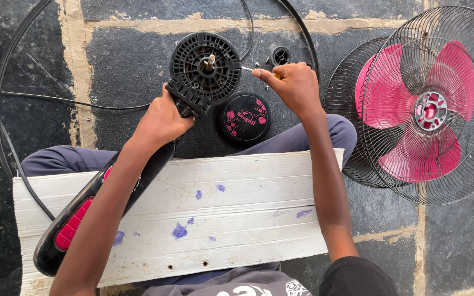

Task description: The person disassembles a standing fan motor using a yellow screwdriver. They remove screws from the motor housing, separate the casing, and manipulate internal components while seated on the floor.

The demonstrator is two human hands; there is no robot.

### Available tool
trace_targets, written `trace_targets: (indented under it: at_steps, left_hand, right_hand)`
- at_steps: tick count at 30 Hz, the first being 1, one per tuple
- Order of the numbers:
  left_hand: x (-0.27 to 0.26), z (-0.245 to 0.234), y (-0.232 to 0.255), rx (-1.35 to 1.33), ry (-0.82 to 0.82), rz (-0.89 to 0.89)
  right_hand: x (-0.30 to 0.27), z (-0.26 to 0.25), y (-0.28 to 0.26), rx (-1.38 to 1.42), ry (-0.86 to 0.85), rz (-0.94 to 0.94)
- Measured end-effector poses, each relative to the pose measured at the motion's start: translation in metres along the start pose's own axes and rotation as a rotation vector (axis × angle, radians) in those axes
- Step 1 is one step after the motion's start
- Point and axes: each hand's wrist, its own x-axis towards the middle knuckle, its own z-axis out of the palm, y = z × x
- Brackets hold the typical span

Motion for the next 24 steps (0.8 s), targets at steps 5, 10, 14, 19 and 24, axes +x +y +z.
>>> trace_targets:
  at_steps: [5,10,14,19,24]
  left_hand:
    - [-0.001,0.0,0.003,0.011,0.001,0.014]
    - [-0.002,-0.003,0.006,0.033,-0.034,-0.028]
    - [-0.004,-0.002,0.007,0.036,-0.016,0.005]
    - [-0.003,0.002,0.002,0.038,0.005,0.031]
    - [-0.003,0.004,0.001,0.058,0.017,0.015]
  right_hand:
    - [0.005,0.013,0.011,0.153,-0.055,0.094]
    - [0.02,0.028,0.024,0.291,-0.104,0.102]
    - [0.027,0.025,0.037,0.177,-0.026,-0.027]
    - [0.032,0.012,0.041,-0.175,0.03,-0.16]
    - [0.037,-0.013,0.022,-0.475,0.035,-0.256]
